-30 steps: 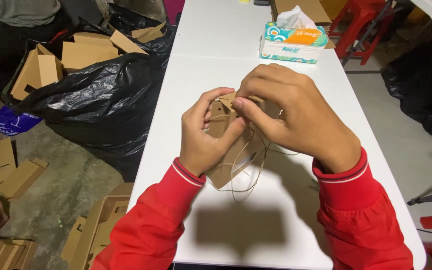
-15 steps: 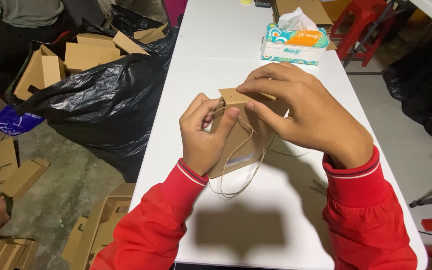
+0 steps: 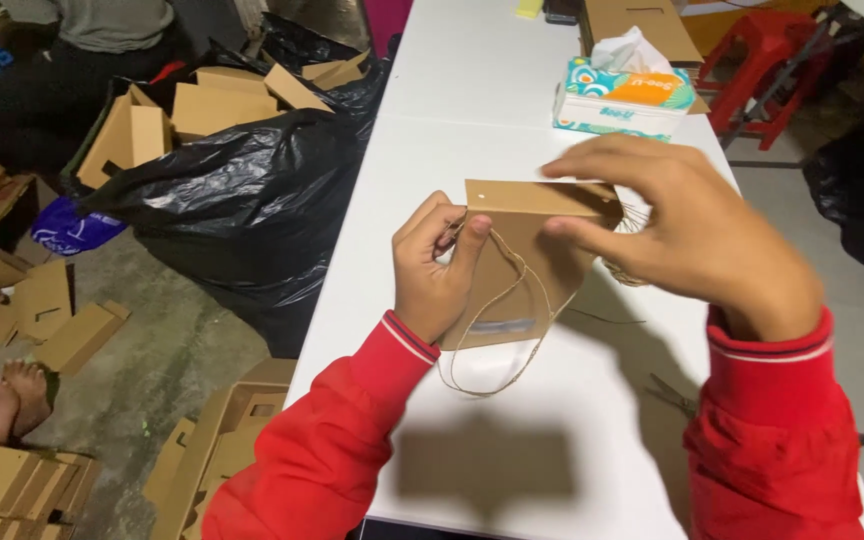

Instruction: Threading twine through cardboard templates and tying knots to assemble gift boxes

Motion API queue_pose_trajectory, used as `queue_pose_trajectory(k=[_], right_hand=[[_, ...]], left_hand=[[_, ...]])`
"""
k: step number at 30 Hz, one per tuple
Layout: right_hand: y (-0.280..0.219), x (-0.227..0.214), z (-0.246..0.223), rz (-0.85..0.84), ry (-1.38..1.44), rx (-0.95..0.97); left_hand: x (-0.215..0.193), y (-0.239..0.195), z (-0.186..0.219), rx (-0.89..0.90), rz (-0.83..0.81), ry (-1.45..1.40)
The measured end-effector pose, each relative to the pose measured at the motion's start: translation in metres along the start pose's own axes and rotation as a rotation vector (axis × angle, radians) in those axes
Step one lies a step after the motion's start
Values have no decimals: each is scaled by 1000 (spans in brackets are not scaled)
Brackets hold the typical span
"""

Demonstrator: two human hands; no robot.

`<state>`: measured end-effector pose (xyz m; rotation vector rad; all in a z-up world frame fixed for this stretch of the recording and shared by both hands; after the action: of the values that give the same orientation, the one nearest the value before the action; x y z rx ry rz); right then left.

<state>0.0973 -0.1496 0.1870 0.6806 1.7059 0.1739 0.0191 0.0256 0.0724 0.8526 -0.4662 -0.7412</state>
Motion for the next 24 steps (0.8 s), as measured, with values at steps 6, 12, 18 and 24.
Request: queue_pose_trajectory(k=[6, 12, 18, 24], right_hand=[[-6, -3, 26, -125, 108, 514], [-4, 8, 35, -70, 299, 545], [0, 33, 48, -198, 486, 517], [3, 36, 36, -310, 447, 479]], left_hand=[[-3, -1, 0, 13, 25, 27], [-9, -6, -6, 71, 82, 74], [-12, -9, -17, 124, 114, 119], [-13, -8, -18, 122, 127, 107]])
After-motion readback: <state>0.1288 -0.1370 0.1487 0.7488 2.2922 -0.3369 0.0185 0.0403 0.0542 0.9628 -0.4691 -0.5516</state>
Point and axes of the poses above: each hand's wrist, its own y-axis towards the middle knuckle, its own x-axis out of the palm, z = x × y, the point moved 7 cm from there along y, towards the middle knuckle, and after that the axes turned 4 degrees about z, right-handed, at the moved point
